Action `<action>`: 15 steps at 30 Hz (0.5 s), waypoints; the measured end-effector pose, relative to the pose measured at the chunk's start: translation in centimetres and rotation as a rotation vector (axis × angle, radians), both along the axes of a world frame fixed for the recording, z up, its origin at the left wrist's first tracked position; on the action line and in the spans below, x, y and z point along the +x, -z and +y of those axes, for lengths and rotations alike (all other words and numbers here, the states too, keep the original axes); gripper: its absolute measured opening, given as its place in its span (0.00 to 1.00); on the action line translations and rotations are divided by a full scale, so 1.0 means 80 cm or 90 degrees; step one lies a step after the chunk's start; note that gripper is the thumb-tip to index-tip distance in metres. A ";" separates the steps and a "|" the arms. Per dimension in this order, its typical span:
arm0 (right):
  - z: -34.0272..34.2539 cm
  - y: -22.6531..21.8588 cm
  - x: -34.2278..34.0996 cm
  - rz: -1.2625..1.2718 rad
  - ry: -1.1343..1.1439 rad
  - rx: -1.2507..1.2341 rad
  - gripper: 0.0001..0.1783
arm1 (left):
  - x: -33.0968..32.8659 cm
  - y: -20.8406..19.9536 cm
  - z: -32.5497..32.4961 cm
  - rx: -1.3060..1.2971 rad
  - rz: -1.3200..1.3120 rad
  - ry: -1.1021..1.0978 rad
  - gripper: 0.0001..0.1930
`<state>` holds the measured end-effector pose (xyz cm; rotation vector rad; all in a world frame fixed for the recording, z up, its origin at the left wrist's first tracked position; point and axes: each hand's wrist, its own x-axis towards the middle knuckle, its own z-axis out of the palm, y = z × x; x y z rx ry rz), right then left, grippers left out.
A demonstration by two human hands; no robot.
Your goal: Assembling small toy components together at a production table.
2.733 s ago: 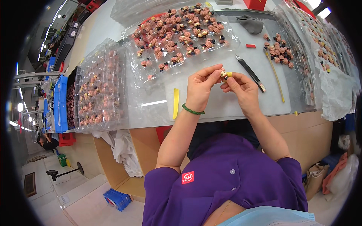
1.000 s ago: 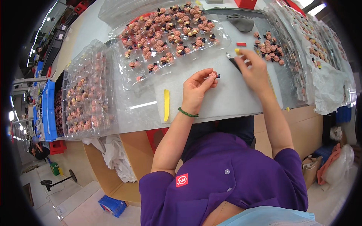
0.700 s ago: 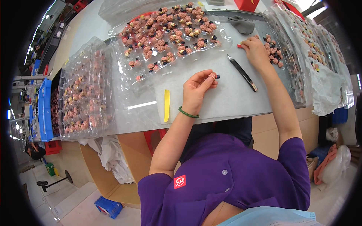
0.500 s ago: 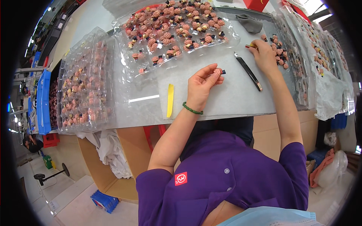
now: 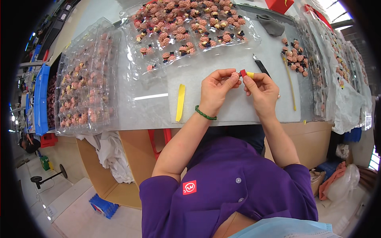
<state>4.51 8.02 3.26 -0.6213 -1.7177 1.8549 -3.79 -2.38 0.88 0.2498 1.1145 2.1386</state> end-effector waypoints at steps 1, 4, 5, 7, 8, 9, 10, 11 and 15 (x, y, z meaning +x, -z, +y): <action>-0.002 0.003 0.000 -0.001 -0.001 0.001 0.06 | 0.000 -0.001 0.000 0.002 -0.003 -0.003 0.12; -0.006 0.010 0.001 0.020 0.020 0.005 0.06 | 0.000 -0.003 0.002 -0.001 -0.012 -0.012 0.11; -0.007 0.011 0.001 0.020 0.025 0.013 0.06 | 0.000 -0.003 0.002 -0.007 -0.017 -0.018 0.10; -0.007 0.013 0.000 0.020 0.029 0.022 0.06 | -0.001 -0.001 0.001 -0.003 -0.008 -0.012 0.10; -0.006 0.014 -0.002 0.017 0.033 0.042 0.06 | -0.001 -0.001 0.001 0.000 0.003 -0.005 0.10; -0.005 0.014 -0.003 0.014 0.036 0.062 0.06 | -0.001 0.000 0.000 0.001 0.002 -0.005 0.10; -0.006 0.013 -0.003 0.013 0.036 0.062 0.06 | -0.001 0.001 0.000 0.001 0.002 -0.006 0.09; -0.007 0.012 -0.003 0.011 0.034 0.065 0.05 | -0.001 0.002 0.000 0.001 0.002 -0.006 0.09; -0.005 0.011 -0.002 0.017 0.029 0.075 0.05 | 0.000 0.003 -0.001 -0.002 0.005 -0.004 0.09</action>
